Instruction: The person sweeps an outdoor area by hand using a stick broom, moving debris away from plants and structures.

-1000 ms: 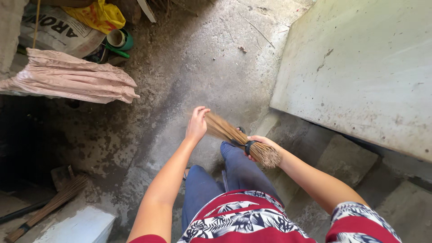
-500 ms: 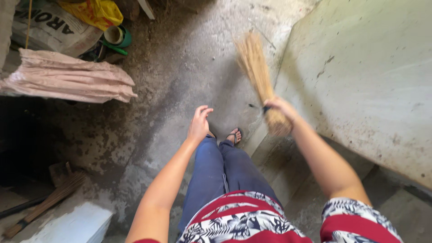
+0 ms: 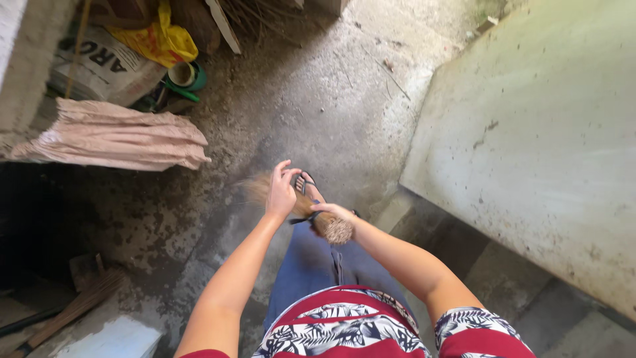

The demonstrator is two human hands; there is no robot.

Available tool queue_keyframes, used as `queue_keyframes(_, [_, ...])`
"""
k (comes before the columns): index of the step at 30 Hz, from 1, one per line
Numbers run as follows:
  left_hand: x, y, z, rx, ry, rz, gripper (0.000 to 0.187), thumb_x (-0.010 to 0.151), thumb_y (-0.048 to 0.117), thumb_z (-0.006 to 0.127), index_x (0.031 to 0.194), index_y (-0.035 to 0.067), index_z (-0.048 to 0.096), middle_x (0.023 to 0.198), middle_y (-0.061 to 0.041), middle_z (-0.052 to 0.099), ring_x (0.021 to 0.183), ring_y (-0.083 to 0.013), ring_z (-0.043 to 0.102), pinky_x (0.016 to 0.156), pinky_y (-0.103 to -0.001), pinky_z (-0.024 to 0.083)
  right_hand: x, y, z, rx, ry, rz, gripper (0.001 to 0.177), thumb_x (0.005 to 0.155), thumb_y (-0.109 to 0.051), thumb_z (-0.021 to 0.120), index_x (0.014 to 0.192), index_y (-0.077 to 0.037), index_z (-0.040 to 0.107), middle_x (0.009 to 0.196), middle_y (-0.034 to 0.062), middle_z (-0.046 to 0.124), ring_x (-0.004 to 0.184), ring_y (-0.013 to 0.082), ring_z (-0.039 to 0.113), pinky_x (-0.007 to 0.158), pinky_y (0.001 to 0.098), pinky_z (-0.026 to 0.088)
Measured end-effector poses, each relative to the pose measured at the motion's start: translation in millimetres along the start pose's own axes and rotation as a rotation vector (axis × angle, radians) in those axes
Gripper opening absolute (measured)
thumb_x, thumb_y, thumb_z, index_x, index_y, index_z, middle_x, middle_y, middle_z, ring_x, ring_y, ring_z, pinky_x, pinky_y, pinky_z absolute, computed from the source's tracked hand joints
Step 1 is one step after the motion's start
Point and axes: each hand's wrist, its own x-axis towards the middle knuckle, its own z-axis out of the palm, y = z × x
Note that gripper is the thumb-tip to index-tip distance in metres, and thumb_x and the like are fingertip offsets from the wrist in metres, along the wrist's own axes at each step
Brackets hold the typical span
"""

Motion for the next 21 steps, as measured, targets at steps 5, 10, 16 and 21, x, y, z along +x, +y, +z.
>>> queue_keyframes(5, [29.4, -11.4, -21.7, 0.076, -0.016, 0.069, 0.05, 0.074, -0.013, 0.052, 0.115, 0.01, 0.07, 0.144, -0.012, 0.051, 0.122, -0.0332, 0.057, 0.105, -0.044, 0.047, -15.0, -100.1, -77.6, 0.027, 0.252, -0.384, 0.033, 0.086, -0.035, 0.068, 0.107, -0.011, 0.065, 0.08, 0.0152, 0.07, 0.062, 0.0263, 0.07, 0.052, 0.038, 0.058])
queue_keyframes(10, [55.0, -14.5, -27.0, 0.096, -0.064, 0.068, 0.046, 0.077, -0.011, 0.054, 0.114, 0.011, 0.071, 0.144, -0.011, 0.053, 0.122, -0.0314, 0.058, 0.106, -0.044, 0.048, -51.8, -156.7, -88.4, -0.074, 0.329, -0.481, 0.034, 0.09, -0.035, 0.067, 0.118, -0.019, 0.056, 0.082, 0.01, 0.067, 0.062, 0.0243, 0.068, 0.055, 0.0402, 0.06])
queue_keyframes(16, [77.2, -21.6, -48.2, 0.027, -0.038, 0.043, 0.046, 0.076, -0.012, 0.052, 0.113, 0.009, 0.071, 0.143, -0.013, 0.051, 0.124, -0.0316, 0.058, 0.104, -0.043, 0.049, -73.2, -111.2, 6.1, -0.107, 0.286, -0.368, 0.037, 0.088, -0.035, 0.067, 0.117, -0.016, 0.054, 0.088, 0.0128, 0.072, 0.068, 0.0259, 0.071, 0.058, 0.0419, 0.061])
queue_keyframes(21, [85.5, -51.7, -73.0, 0.047, -0.013, 0.008, 0.046, 0.079, -0.011, 0.052, 0.116, 0.009, 0.069, 0.144, -0.014, 0.051, 0.123, -0.0308, 0.059, 0.105, -0.043, 0.048, 4.9, -69.0, 78.4, -0.094, 0.0, -0.051, 0.046, 0.087, -0.038, 0.074, 0.119, -0.008, 0.058, 0.087, 0.0133, 0.071, 0.07, 0.0275, 0.071, 0.061, 0.0401, 0.061])
